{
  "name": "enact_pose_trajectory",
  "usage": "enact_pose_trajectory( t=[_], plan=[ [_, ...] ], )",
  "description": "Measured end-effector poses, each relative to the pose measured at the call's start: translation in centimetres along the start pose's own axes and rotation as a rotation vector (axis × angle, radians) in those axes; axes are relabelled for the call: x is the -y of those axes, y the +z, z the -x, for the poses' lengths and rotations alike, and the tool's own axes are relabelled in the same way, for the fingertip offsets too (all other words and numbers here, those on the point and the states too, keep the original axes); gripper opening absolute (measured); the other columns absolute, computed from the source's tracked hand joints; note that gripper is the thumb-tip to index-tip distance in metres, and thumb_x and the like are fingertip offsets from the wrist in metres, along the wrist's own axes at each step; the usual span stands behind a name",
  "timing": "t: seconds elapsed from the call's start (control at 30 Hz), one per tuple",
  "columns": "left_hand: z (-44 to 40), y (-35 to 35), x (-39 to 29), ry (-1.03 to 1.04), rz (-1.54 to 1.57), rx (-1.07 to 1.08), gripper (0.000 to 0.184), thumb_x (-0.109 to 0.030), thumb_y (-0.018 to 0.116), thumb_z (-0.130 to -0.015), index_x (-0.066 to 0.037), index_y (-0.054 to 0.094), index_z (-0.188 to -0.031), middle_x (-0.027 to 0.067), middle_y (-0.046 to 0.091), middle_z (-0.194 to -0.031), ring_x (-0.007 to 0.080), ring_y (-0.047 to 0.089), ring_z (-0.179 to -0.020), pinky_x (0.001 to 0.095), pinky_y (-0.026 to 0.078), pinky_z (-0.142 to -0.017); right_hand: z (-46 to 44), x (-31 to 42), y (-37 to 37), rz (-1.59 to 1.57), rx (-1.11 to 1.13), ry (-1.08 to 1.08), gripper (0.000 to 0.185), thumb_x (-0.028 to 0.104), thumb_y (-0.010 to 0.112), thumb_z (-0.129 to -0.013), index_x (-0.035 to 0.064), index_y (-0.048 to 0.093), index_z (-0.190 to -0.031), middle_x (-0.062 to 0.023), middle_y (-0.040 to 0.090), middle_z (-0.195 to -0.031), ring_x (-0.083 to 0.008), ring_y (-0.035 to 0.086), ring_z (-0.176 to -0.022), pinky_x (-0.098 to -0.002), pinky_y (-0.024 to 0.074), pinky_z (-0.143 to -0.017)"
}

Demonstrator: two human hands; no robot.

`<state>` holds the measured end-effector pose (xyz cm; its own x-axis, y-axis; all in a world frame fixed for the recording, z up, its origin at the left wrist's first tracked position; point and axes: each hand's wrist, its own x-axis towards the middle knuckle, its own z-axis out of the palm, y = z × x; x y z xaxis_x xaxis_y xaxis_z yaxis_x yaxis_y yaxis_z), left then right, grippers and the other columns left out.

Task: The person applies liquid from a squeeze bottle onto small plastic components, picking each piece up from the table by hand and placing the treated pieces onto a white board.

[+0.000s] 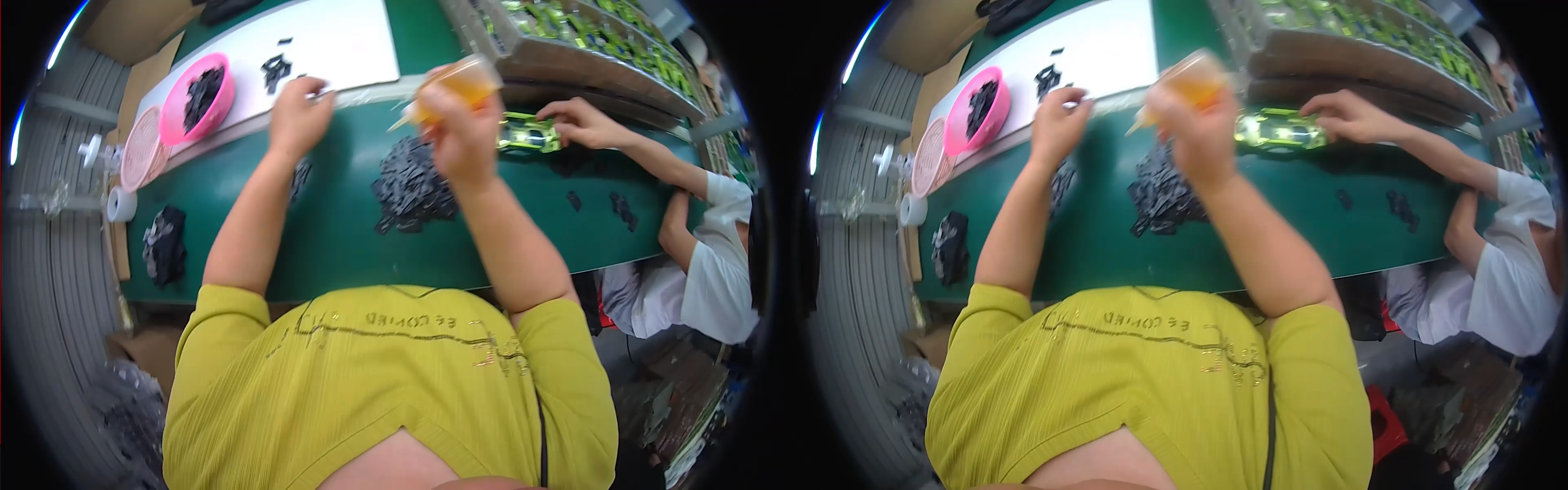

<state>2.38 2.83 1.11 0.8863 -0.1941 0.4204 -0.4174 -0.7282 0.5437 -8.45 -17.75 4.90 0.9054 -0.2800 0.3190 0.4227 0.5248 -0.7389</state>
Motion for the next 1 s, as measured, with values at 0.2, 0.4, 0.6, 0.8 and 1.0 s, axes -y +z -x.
enact_pose_trajectory(
  t=[0.2, 0.4, 0.6, 0.8, 1.0],
  plan=[
    [5.3, 1.5, -6.2, 0.320, 0.119, 0.361, 0.065, -0.048, 0.070, -0.076, -0.001, 0.057, -0.119, 0.0203, 0.054, -0.126, 0.0338, 0.049, -0.121, 0.0427, 0.038, -0.102, -1.2, 4.0, -4.8, 0.017, -0.163, -0.045, 0.030, 0.017, 0.059, -0.084, -0.0009, 0.055, -0.108, -0.0135, 0.060, -0.088, -0.0102, 0.049, -0.056, -0.0229, 0.0409, -0.048],
    [7.2, 2.9, -8.6, 0.411, 0.109, 0.559, 0.066, -0.042, 0.071, -0.078, -0.001, 0.050, -0.126, 0.0214, 0.041, -0.140, 0.0349, 0.031, -0.136, 0.0481, 0.021, -0.113, 0.8, 4.2, -7.8, -0.108, -0.275, 0.064, 0.030, 0.016, 0.059, -0.082, -0.0003, 0.054, -0.107, -0.0131, 0.060, -0.085, -0.0139, 0.054, -0.062, -0.0222, 0.0413, -0.048],
    [5.0, 4.4, -9.6, 0.297, 0.137, 0.347, 0.029, -0.024, 0.069, -0.079, -0.002, 0.063, -0.096, 0.0160, 0.062, -0.102, 0.0353, 0.057, -0.099, 0.0425, 0.046, -0.086, 0.8, 5.2, -8.2, -0.050, -0.317, 0.031, 0.033, 0.018, 0.059, -0.084, -0.0015, 0.055, -0.110, -0.0167, 0.061, -0.091, -0.0113, 0.047, -0.056, -0.0245, 0.0396, -0.051],
    [2.1, 6.4, -12.3, 0.088, -0.025, 0.534, 0.031, -0.030, 0.074, -0.072, -0.004, 0.066, -0.087, 0.0151, 0.064, -0.089, 0.0338, 0.059, -0.092, 0.0415, 0.047, -0.080, 1.0, 4.8, -8.3, -0.052, -0.265, 0.047, 0.029, 0.016, 0.061, -0.081, -0.0002, 0.056, -0.105, -0.0125, 0.062, -0.081, -0.0142, 0.054, -0.056, -0.0237, 0.0416, -0.046],
    [0.9, 6.5, -11.9, -0.077, 0.094, 0.692, 0.027, -0.024, 0.077, -0.069, -0.004, 0.065, -0.082, 0.0116, 0.066, -0.082, 0.0257, 0.063, -0.078, 0.0356, 0.050, -0.072, 0.9, 4.8, -8.0, -0.016, -0.306, 0.079, 0.028, 0.016, 0.062, -0.081, 0.0004, 0.056, -0.104, -0.0097, 0.059, -0.081, -0.0143, 0.054, -0.056, -0.0242, 0.0409, -0.045]
  ],
)
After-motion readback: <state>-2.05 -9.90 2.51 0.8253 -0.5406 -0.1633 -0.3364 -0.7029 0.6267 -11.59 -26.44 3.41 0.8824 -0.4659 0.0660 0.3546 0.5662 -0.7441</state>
